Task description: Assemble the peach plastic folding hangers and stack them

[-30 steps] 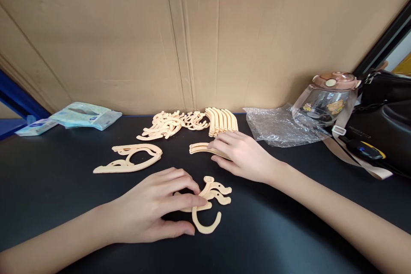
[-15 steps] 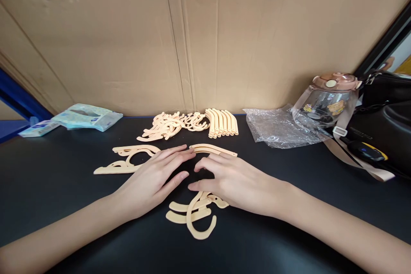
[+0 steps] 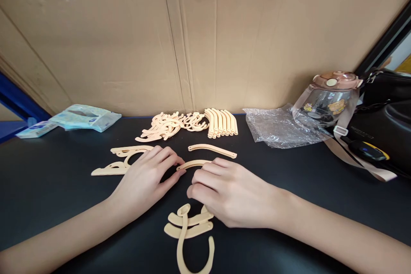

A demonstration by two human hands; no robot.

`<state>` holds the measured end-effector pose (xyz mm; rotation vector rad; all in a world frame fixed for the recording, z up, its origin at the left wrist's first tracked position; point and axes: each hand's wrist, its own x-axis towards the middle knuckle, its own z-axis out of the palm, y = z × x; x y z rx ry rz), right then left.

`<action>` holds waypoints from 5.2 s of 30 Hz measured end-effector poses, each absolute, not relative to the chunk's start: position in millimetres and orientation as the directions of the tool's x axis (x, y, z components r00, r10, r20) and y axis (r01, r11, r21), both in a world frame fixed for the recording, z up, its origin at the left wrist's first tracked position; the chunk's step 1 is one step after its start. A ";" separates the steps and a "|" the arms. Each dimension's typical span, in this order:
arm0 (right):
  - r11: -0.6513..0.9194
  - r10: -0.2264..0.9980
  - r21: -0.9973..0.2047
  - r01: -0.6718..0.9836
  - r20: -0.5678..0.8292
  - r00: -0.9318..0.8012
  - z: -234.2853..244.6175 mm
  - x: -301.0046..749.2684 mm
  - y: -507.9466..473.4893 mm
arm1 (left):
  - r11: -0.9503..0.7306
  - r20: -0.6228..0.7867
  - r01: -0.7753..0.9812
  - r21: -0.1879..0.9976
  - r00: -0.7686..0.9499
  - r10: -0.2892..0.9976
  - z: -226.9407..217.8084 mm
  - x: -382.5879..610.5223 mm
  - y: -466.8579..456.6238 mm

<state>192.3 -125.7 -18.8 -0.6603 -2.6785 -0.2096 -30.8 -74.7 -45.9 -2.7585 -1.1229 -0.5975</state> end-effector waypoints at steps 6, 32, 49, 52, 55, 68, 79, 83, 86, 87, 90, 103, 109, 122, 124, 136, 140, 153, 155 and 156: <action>0.900 0.426 -0.050 0.434 0.318 -0.847 -22.8 184.2 -134.6 | -0.697 0.388 0.713 0.073 0.624 0.678 -42.1 -29.9 -74.0; 0.476 0.879 -0.713 0.515 0.394 -0.267 -39.5 202.8 -92.3 | -0.541 0.365 0.778 0.320 0.426 0.828 -37.4 -33.9 -74.6; 0.447 0.888 -0.834 0.322 0.371 -0.272 -44.3 203.7 -91.6 | -0.456 0.401 0.292 0.841 0.229 0.887 -36.4 -35.8 -67.5; 0.410 0.900 -0.871 0.270 0.338 -0.277 -44.1 203.2 -91.0 | -0.450 0.391 0.318 0.835 0.234 0.890 -36.1 -35.7 -66.6; 0.409 0.896 -0.877 0.254 0.332 -0.295 -43.8 203.8 -90.8 | -0.434 0.380 0.369 0.822 0.211 0.900 -35.6 -35.3 -66.0; 0.461 0.865 -0.824 0.329 0.333 -0.376 -43.3 204.7 -88.6 | -0.473 0.285 0.478 0.741 0.414 0.865 -29.3 -28.7 -71.3; 0.536 0.822 -0.762 0.363 0.374 -0.429 -47.4 202.0 -95.2 | -0.760 0.410 0.633 0.148 0.661 0.629 -37.0 -30.7 -88.0; 0.536 0.808 -0.736 0.413 0.306 -0.503 -45.0 200.0 -97.5 | -0.819 0.457 0.543 -0.187 0.786 0.417 -37.0 -29.2 -90.7; 0.566 0.776 -0.719 0.404 0.300 -0.554 -42.3 199.1 -97.4 | -0.787 0.444 0.524 -0.325 0.819 0.362 -36.9 -27.1 -90.3; 0.561 0.772 -0.729 0.391 0.290 -0.566 -41.6 199.2 -97.1 | -0.774 0.447 0.522 -0.357 0.824 0.350 -36.9 -26.3 -90.2; 0.498 0.771 -0.799 0.337 0.231 -0.594 -41.2 200.5 -95.4 | -0.744 0.454 0.505 -0.437 0.838 0.302 -38.0 -24.7 -90.1; 0.245 0.820 -0.957 0.153 0.121 -0.559 -44.1 204.2 -83.2 | -0.878 0.465 0.476 -0.050 0.789 0.402 -36.7 -27.5 -90.3; 0.042 0.890 -0.999 -0.005 0.040 -0.454 -42.4 201.5 -85.0 | -0.894 0.466 0.421 0.153 0.767 0.441 -42.3 -28.8 -89.3; 0.033 0.904 -0.999 -0.037 0.046 -0.426 -42.7 198.1 -86.5 | -0.878 0.440 0.374 0.299 0.762 0.475 -36.5 -25.6 -94.4; 0.007 0.898 -0.996 -0.084 0.043 -0.437 -42.6 198.1 -86.3 | -0.880 0.435 0.364 0.307 0.769 0.470 -35.8 -26.0 -95.2; -0.129 0.867 -0.975 -0.182 -0.022 -0.498 -43.4 205.5 -80.4 | -0.907 0.500 0.337 0.252 0.757 0.420 -42.2 -26.7 -90.2; -0.108 0.859 -0.979 -0.174 -0.004 -0.511 -42.3 201.5 -82.1 | -0.909 0.504 0.333 0.252 0.756 0.417 -41.8 -27.2 -90.6; -0.024 0.883 -0.996 -0.087 0.020 -0.469 -44.9 195.3 -83.7 | -0.874 0.433 0.367 0.319 0.764 0.479 -44.3 -28.2 -91.3; -0.007 0.889 -0.998 -0.067 0.025 -0.457 -45.8 194.6 -84.6 | -0.869 0.433 0.382 0.315 0.757 0.489 -45.1 -28.0 -91.0; 0.004 0.894 -0.998 -0.060 0.031 -0.447 -46.3 194.3 -85.1 | -0.866 0.442 0.385 0.319 0.748 0.495 -45.3 -27.8 -90.8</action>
